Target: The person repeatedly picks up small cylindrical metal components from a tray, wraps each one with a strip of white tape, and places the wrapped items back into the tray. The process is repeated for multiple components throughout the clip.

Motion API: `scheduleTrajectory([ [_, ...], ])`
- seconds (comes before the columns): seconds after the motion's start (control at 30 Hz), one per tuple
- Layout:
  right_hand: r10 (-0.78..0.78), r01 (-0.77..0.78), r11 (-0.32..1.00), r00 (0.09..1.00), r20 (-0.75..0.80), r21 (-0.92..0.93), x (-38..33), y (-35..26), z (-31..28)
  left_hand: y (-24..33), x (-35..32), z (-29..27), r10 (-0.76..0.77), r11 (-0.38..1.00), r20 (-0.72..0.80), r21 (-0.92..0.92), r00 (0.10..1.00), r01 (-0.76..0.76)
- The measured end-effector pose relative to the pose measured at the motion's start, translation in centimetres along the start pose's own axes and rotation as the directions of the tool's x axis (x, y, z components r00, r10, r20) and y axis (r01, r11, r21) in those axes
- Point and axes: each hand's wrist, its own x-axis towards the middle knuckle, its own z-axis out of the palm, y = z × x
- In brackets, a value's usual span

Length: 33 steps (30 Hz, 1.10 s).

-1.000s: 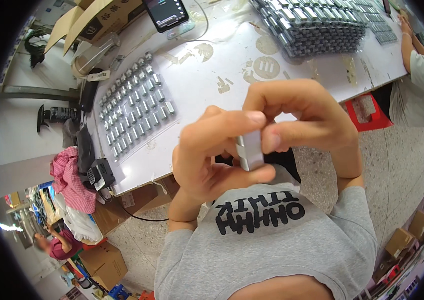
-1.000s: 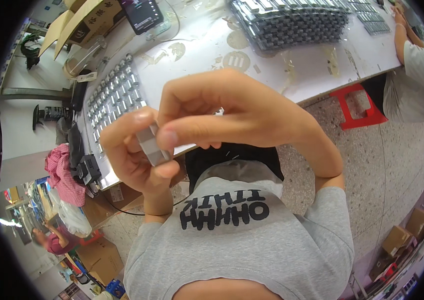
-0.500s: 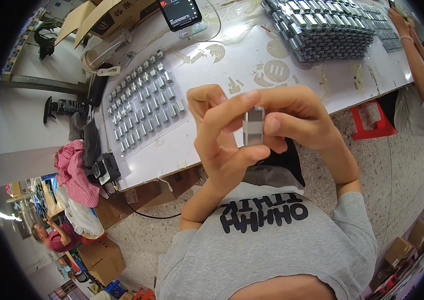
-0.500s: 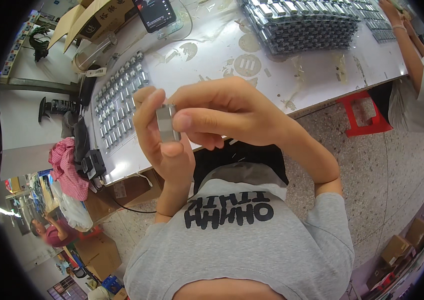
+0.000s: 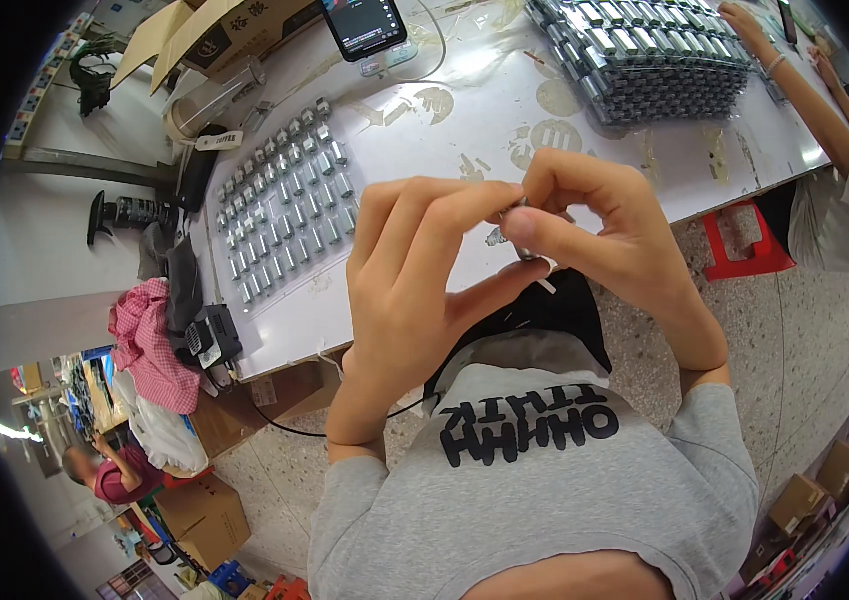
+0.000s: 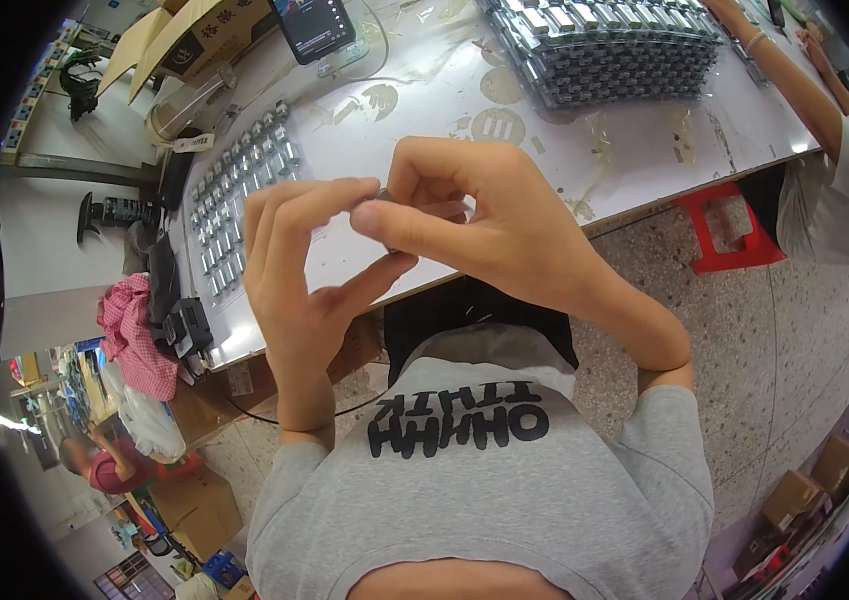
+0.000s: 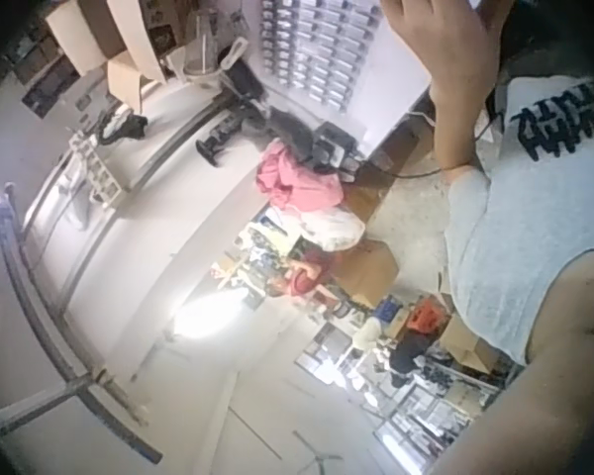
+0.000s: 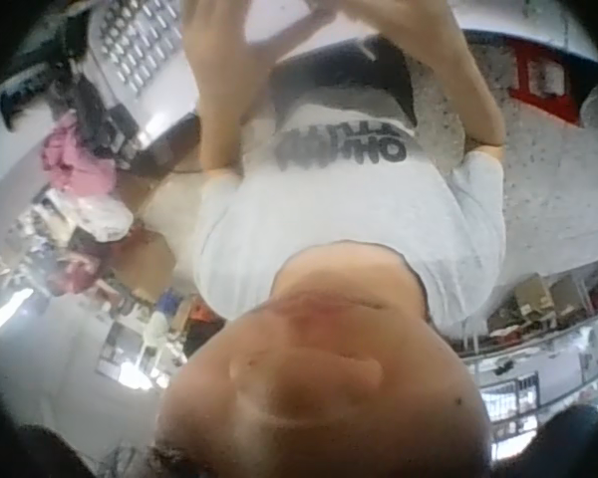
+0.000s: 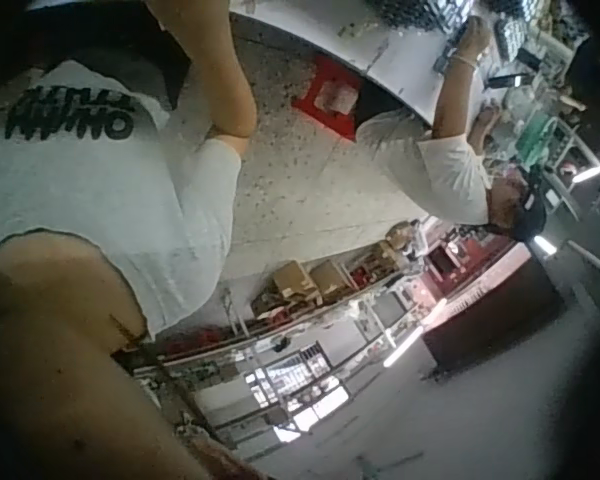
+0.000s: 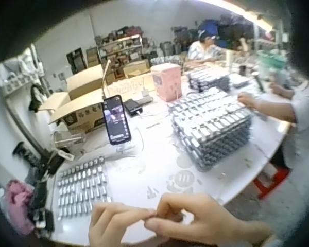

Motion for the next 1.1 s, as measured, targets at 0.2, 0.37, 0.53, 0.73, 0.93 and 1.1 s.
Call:
scheduleTrajectory([
  [0.2, 0.028, -0.026, 0.999, 0.999, 0.033, -0.034, 0.3, -0.3, -0.3, -0.6, 0.6, 0.3, 0.030, 0.999, 0.014, -0.028, 0.999, -0.029],
  [0.37, 0.087, -0.135, 0.959, 0.977, 0.195, 0.249, 0.1, -0.2, -1.3, -0.6, 1.0, -0.7, 0.058, 0.994, 0.049, -0.092, 0.997, -0.053],
  [0.53, 0.079, -0.129, 0.967, 0.972, 0.223, 0.220, 0.0, -1.3, -1.7, 0.0, 1.6, -1.5, -0.002, 0.996, 0.074, -0.091, 0.997, 0.009],
  [0.73, 0.017, -0.031, 0.997, 0.982, 0.186, 0.071, 0.0, -2.1, -1.5, -0.6, 1.8, -2.3, 0.101, 0.994, 0.154, 0.017, 0.983, -0.105],
  [0.93, -0.020, 0.016, 0.999, 0.987, 0.161, 0.028, 0.1, -1.9, -1.5, -0.5, 1.3, -2.3, 0.099, 0.995, 0.086, 0.021, 0.991, -0.101],
  [1.1, -0.039, 0.019, 0.993, 0.985, 0.167, 0.119, 0.2, -1.0, -0.9, -0.2, 1.1, -1.7, -0.016, 0.984, 0.014, -0.176, 1.000, 0.019],
])
